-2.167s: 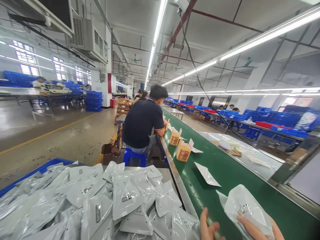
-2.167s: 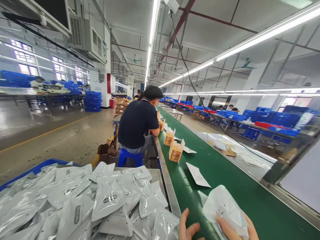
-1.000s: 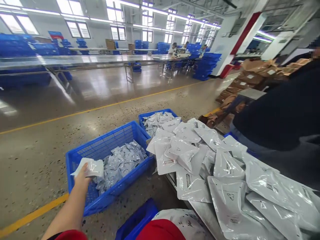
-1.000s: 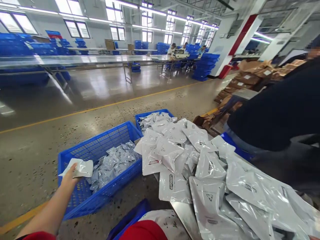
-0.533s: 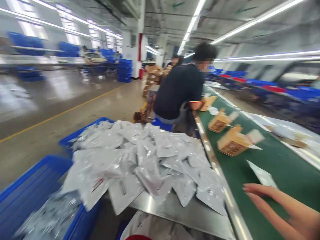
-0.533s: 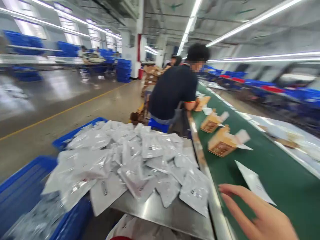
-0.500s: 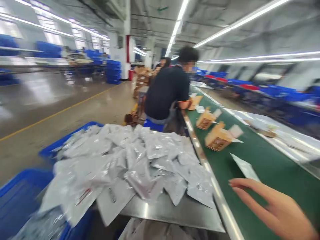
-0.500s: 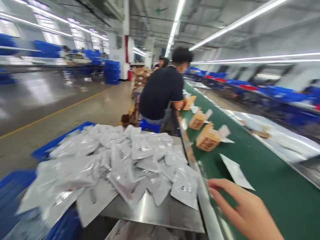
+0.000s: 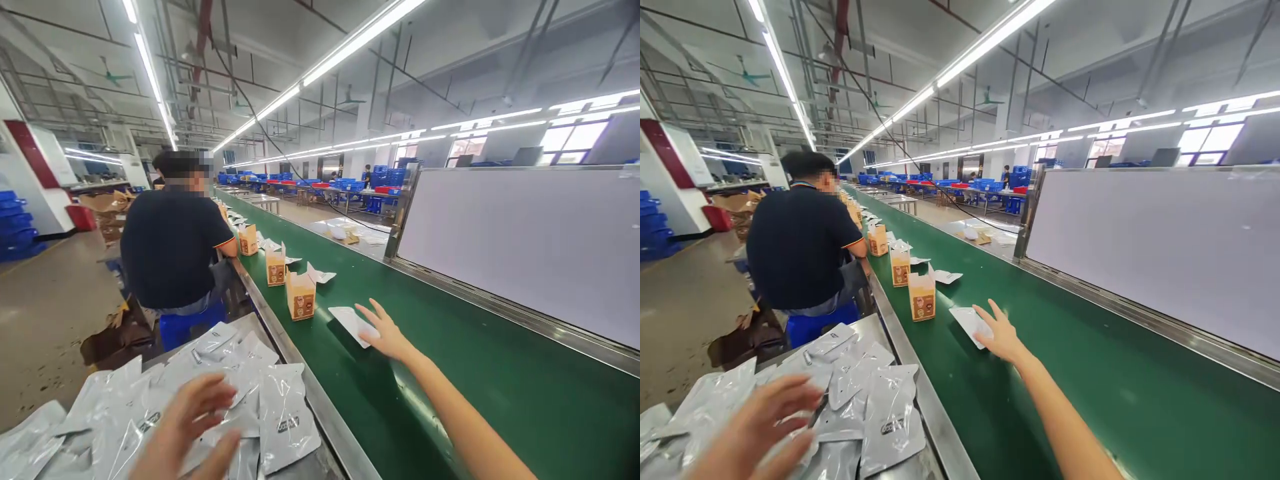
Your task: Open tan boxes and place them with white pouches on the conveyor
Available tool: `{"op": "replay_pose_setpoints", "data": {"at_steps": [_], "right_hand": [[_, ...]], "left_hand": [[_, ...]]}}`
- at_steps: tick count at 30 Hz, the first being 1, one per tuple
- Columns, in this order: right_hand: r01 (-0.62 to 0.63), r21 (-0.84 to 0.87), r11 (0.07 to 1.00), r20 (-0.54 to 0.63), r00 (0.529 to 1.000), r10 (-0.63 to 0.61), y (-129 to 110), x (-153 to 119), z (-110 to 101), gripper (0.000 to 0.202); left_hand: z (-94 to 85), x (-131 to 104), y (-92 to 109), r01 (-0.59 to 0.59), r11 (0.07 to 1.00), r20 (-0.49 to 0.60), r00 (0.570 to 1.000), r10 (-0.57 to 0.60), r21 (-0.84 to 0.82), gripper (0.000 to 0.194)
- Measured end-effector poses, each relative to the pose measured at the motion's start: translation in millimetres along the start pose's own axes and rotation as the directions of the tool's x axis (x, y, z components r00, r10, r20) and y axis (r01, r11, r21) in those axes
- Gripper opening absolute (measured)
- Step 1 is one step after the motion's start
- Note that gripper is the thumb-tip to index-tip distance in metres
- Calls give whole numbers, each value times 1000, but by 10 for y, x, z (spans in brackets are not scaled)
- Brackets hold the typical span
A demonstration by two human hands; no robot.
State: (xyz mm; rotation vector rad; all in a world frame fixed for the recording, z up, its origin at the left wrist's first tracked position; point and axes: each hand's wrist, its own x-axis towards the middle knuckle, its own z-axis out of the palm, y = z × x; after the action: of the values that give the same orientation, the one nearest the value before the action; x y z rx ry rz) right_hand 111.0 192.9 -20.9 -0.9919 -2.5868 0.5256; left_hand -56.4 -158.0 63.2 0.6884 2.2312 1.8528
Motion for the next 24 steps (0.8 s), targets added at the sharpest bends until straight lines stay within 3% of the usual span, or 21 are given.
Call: {"op": "replay_pose_setpoints", "data": {"at_steps": [2,5,8,12,16,20,22,24], "right_hand": [[35,-19,999,89,995,-33,65,101,77,74],[101,-21,995,207,974,-94,147,142,114,80],[140,-15,990,222,966,-133,225,71,117,73],[185,9,983,105,977,-185,247,-85,166,53],[160,82,984,-65,986,-155,128,-252,47,42],[82,196,977,-235,971,-34,-170,-534,-535,39],[176,315,933,-310,948,-74,-398,-702,-875,39],[354,463,813,-378,908,-180,-632,-846,-1120,35]], "left_hand": [[579,251,-71,-42,998,122,991,47,-47,75],[1376,727,-246,-39,999,150,988,42,-23,95],[1807,1168,-398,-60,998,121,991,56,30,109],[1964,1526,-506,-44,999,163,986,42,8,121],[2084,1617,-528,7,998,311,950,15,-69,102],[2179,1381,-438,-40,989,418,903,97,-143,71],[2164,1127,-349,-116,977,428,885,183,-178,70],[2100,823,-253,-183,961,438,861,258,-206,72]]}}
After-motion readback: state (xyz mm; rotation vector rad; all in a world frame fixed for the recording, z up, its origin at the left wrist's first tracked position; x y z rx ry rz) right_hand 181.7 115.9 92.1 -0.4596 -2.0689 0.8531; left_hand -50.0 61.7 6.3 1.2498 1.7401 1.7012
